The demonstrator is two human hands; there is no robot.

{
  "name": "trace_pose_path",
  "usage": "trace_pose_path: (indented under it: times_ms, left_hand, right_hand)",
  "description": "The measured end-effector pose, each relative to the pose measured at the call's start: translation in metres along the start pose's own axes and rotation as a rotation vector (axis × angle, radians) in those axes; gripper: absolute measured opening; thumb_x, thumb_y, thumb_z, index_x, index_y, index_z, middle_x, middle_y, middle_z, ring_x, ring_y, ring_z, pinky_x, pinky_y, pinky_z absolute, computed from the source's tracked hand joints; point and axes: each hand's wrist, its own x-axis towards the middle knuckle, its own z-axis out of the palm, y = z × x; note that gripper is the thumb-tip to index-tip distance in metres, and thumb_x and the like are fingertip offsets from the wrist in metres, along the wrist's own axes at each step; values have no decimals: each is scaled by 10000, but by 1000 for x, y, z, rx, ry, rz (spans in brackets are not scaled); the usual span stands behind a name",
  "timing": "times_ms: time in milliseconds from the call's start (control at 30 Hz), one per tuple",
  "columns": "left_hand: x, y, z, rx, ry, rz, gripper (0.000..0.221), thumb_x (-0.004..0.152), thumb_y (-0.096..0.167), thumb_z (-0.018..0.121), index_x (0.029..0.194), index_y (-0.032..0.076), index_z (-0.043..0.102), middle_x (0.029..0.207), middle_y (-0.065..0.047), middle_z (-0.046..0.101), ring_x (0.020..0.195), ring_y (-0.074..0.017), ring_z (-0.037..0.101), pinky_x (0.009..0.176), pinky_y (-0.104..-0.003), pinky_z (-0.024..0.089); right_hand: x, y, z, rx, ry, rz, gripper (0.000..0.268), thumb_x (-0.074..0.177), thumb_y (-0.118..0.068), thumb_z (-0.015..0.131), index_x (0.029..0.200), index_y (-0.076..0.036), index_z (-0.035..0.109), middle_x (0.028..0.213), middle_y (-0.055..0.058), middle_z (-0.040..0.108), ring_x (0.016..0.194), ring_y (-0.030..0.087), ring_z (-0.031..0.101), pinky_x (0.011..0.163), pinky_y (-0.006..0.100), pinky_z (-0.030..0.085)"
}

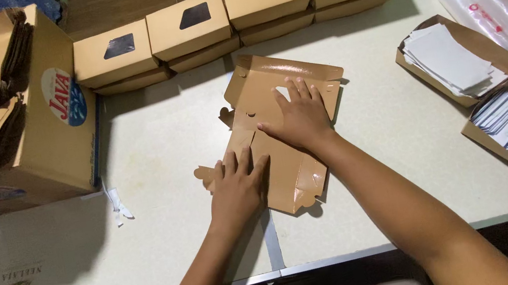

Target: Assemble a cardboard food box by folding it and then place paper inserts inside.

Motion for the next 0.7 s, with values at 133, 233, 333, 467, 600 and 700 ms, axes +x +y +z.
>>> trace_pose_path:
  times_ms: [133,233,333,467,600,700]
  left_hand:
    - [-2,-4,10,-9,16,-21,447,1029,357,392,1438,326,569,1544,-112,490,1432,-408,410,1142,-602,278]
    - [-4,-4,9,-3,51,-14,440,1025,370,393,1422,340,580,1539,-95,487,1422,-386,415,1144,-603,268]
    - [-6,-15,0,42,72,-62,501,992,498,453,1434,299,581,1562,-123,459,1419,-381,431,1151,-604,257]
    - [-13,-32,-22,34,-111,-285,614,947,645,465,1375,239,634,1622,-144,385,1497,-392,330,1178,-632,216]
    - [-32,-35,-30,-101,-107,-454,798,908,747,495,1542,264,467,1513,-170,509,1397,-399,484,1145,-652,273]
    - [-43,-37,-31,-195,-21,-498,859,857,715,624,1527,193,492,1430,-186,581,1329,-419,549,1126,-679,290]
  right_hand:
    - [1,1,5,8,27,-20,988,886,-845,401,1579,-142,410,1639,218,320,1547,422,239,1233,576,183]
    - [1,3,6,-1,18,-21,984,892,-842,393,1582,-141,410,1643,221,313,1551,422,227,1228,570,182]
    - [0,2,4,-5,34,-31,978,898,-839,393,1577,-137,419,1634,226,329,1544,423,244,1223,568,197]
    - [1,4,5,2,22,-24,964,894,-820,425,1585,-148,407,1649,217,309,1550,416,235,1227,568,189]
    - [0,1,4,-8,8,-21,978,886,-844,396,1584,-159,406,1648,208,316,1551,406,241,1231,561,190]
    - [0,0,3,-13,9,-20,973,886,-842,400,1584,-163,405,1648,204,320,1551,403,242,1231,555,192]
